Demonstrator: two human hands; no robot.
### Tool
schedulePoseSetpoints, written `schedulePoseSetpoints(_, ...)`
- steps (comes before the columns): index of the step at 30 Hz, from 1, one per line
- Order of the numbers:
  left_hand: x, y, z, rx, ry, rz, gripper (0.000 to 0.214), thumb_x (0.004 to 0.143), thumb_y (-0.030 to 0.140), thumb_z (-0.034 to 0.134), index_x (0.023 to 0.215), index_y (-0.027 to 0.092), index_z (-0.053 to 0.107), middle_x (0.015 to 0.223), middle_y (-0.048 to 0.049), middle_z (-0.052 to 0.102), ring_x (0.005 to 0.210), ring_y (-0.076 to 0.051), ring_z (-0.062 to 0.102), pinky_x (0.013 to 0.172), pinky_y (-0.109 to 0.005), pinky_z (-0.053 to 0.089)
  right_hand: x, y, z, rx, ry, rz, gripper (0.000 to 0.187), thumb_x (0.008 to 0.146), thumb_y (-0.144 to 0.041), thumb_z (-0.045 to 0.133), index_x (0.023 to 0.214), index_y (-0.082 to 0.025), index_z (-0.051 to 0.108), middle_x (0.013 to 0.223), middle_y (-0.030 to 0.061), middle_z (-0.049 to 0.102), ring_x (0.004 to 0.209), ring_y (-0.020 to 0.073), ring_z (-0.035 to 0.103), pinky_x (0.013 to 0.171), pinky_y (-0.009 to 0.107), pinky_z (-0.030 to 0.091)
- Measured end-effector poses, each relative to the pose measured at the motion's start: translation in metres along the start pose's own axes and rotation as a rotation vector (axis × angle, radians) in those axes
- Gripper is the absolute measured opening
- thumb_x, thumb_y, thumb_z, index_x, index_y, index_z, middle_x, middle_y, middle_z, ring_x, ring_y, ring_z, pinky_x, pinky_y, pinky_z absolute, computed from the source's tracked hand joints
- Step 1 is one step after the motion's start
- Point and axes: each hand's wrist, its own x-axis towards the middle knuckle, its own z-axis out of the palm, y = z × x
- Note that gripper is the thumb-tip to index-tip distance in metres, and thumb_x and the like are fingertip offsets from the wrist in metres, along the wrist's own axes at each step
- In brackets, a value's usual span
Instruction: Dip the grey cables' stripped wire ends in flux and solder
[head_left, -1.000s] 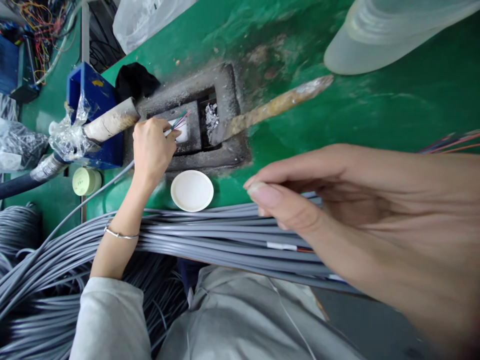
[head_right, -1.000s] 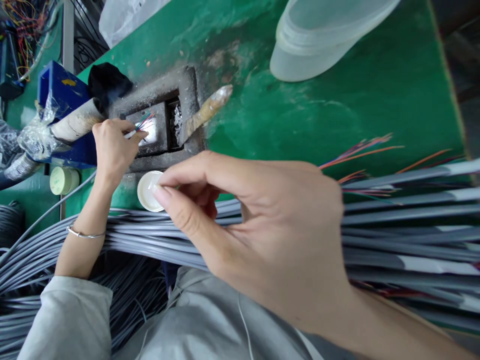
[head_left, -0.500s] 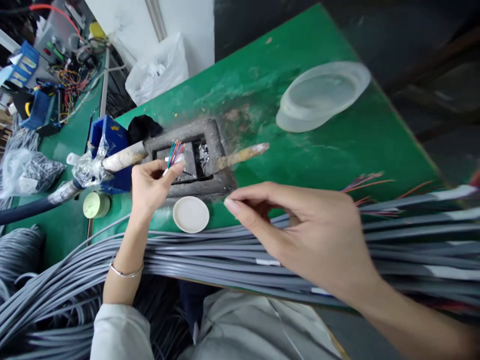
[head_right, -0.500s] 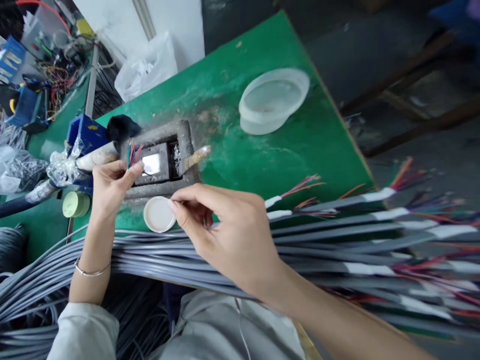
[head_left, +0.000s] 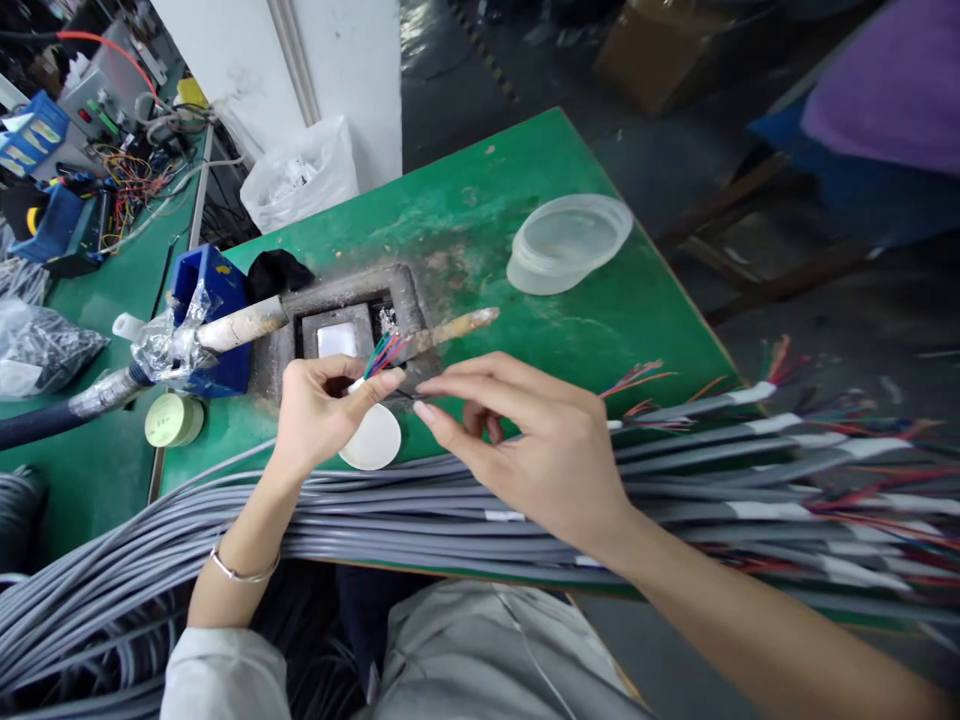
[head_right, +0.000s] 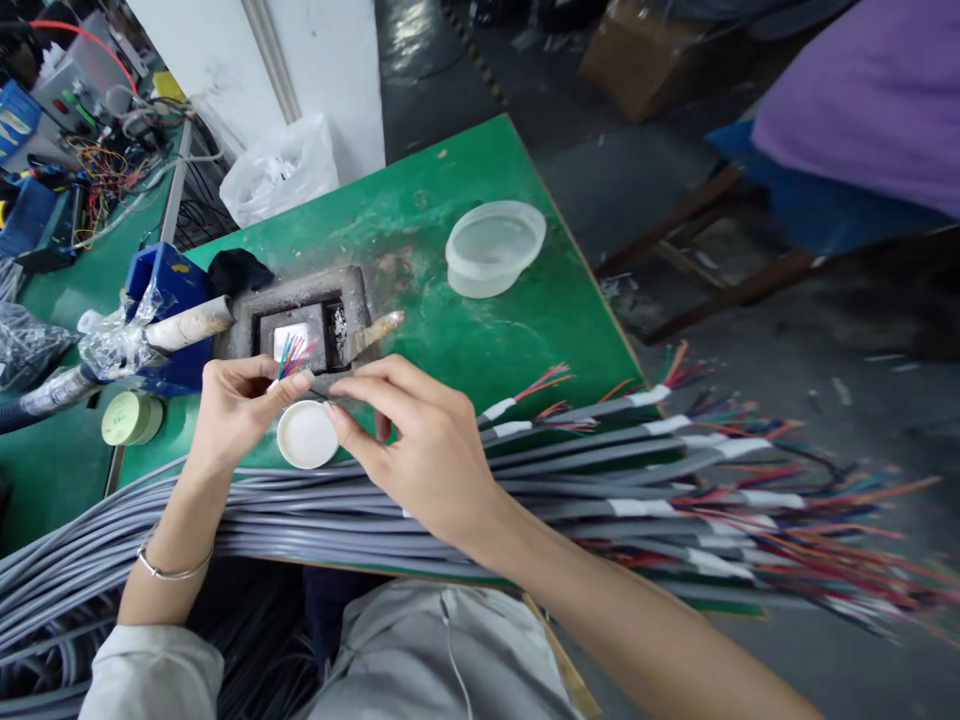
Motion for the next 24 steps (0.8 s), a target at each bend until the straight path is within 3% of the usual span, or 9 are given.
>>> schedulePoseSetpoints(4,-0.002,0.000,0.005,-0.029,-0.091,-0.004,0.042,0.064,0.049,0.070,0.048,0.014,0.054,0.046,0.0038,0.037,0.048,-0.008,0.027,0.044,-0.025,0.019,0.000,0.001,0.002,-0.025,-0.030,-0.025,0.006,0.080,-0.015,0.061,0.078,-0.017,0.066,0.075,0.0040,0.067,0.048,0.0080,0.052,0.046,0.023,0.045)
schedulePoseSetpoints(8,-0.001,0.001,0.003,-0.029,-0.179,0.014,0.042,0.062,0.050,0.072,0.047,0.014,0.055,0.046,0.0044,0.037,0.047,-0.007,0.026,0.042,-0.024,0.018,0.003,0.003,0.001,0.043,-0.059,-0.005,0.010,0.080,-0.011,0.058,0.074,-0.017,0.065,0.071,0.0033,0.067,0.056,0.0104,0.058,0.047,0.022,0.044)
schedulePoseSetpoints(12,0.000,0.002,-0.003,0.000,-0.291,0.061,0.040,0.062,0.047,0.074,0.047,0.013,0.057,0.047,0.0042,0.038,0.048,-0.007,0.026,0.043,-0.024,0.019,0.005,0.005,-0.002,0.136,-0.118,0.047,0.013,0.080,-0.009,0.055,0.073,-0.017,0.064,0.074,0.0039,0.067,0.063,0.0121,0.061,0.051,0.023,0.045)
schedulePoseSetpoints(18,0.000,0.009,-0.010,-0.063,-0.407,-0.026,0.036,0.057,0.045,0.077,0.052,0.012,0.062,0.049,0.0017,0.045,0.048,-0.008,0.033,0.043,-0.023,0.024,0.007,0.005,-0.003,0.313,-0.209,0.193,0.014,0.082,-0.020,0.056,0.072,-0.017,0.064,0.072,0.0036,0.066,0.059,0.0118,0.057,0.050,0.024,0.042)
schedulePoseSetpoints(24,-0.002,0.009,-0.013,-0.134,-0.407,-0.071,0.037,0.059,0.048,0.075,0.054,0.012,0.064,0.051,-0.0017,0.051,0.050,-0.010,0.040,0.045,-0.025,0.031,0.009,0.005,-0.006,0.391,-0.079,0.337,0.019,0.084,-0.026,0.053,0.071,-0.018,0.064,0.065,0.0015,0.059,0.054,0.0099,0.049,0.045,0.023,0.036)
